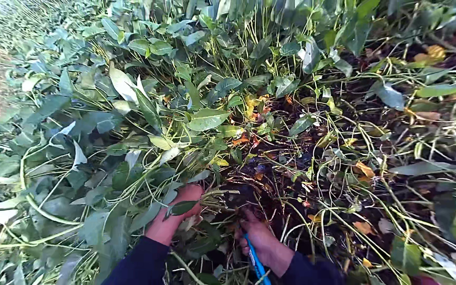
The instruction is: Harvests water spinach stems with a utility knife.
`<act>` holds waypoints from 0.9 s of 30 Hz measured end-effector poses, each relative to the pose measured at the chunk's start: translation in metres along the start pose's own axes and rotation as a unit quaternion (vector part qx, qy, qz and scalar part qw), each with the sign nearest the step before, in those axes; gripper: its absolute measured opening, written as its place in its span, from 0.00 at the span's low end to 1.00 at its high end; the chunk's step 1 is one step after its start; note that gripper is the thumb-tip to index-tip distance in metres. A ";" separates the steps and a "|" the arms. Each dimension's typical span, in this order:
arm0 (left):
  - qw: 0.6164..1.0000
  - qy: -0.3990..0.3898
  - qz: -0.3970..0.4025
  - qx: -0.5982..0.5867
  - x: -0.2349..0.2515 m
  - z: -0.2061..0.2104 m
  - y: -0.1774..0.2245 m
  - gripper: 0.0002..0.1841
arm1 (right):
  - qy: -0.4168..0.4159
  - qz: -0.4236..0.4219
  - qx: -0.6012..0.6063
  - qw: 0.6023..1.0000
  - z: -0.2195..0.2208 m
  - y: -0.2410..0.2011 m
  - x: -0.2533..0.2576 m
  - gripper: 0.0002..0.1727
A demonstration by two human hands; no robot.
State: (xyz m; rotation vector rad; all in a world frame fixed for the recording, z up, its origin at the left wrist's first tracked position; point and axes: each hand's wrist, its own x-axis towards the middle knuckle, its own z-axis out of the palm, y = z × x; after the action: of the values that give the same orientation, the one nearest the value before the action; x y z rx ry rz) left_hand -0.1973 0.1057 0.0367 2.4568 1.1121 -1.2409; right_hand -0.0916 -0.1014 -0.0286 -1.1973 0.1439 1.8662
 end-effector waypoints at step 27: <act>0.909 0.111 0.401 -0.035 -0.062 0.031 0.158 0.25 | -0.289 -0.131 -0.607 0.728 -0.081 -0.174 -0.171 0.31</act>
State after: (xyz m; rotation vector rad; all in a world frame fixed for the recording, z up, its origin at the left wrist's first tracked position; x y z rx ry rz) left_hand -0.1309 -0.0538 0.0373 2.5888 0.0895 -0.6570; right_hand 0.1128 -0.1434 0.1216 -1.1837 -1.7463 1.9151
